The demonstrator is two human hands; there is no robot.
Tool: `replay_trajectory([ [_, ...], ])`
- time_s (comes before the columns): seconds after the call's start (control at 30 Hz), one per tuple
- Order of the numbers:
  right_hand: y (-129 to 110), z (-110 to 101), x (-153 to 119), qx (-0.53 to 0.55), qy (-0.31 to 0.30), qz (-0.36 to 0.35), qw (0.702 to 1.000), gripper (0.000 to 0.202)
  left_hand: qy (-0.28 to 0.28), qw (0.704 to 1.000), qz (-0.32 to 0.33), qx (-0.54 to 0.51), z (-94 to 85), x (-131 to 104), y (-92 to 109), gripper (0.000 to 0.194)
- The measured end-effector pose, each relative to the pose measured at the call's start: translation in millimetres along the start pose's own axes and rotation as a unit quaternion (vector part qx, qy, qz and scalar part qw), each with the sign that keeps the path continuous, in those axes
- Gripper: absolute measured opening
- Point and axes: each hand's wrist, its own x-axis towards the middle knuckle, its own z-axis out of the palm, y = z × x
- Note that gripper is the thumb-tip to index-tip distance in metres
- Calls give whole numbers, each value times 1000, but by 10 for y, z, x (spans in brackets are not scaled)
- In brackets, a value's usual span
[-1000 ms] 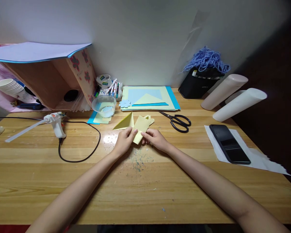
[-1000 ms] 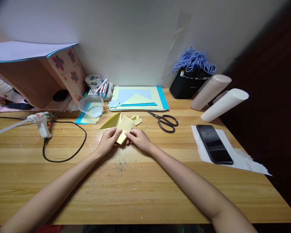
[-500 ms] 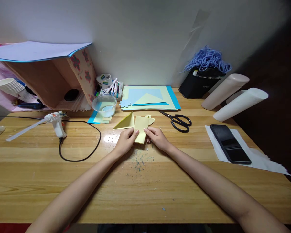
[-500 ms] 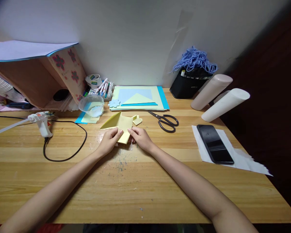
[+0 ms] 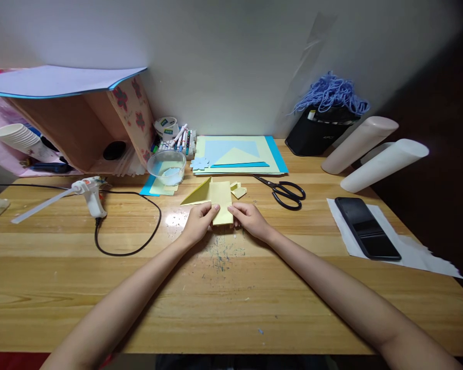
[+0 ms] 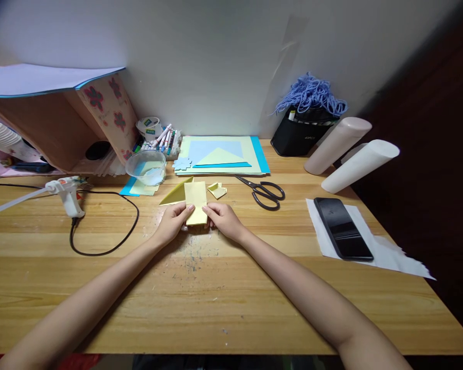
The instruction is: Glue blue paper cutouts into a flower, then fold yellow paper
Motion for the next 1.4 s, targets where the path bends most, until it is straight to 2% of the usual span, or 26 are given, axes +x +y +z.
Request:
replay_trajectory([
  [0.23,18,15,-1,7,27,-3,1000,39,-63,996,-35,-61,13,-17,46,36],
  [0.5,-8,14,-6,45,-16,12,999,36,-45,995,-37,-78,14,-21,63,36],
  [0.8,0,28,-25,23,15,17,999,37,-64,997,-17,-50,5,-33,90,34],
  [1.0,-17,24,-24,31,-17,20,999,43,-48,996,-22,-66,6,-32,69,37],
  [1.17,-3,23,-32,17,-4,21,1000,44,-42,998,-16,-41,11,-42,45,37],
  [1.4,-43,30,-36,47,-46,31,997,36,0,1000,-12,-22,11,-40,44,38],
])
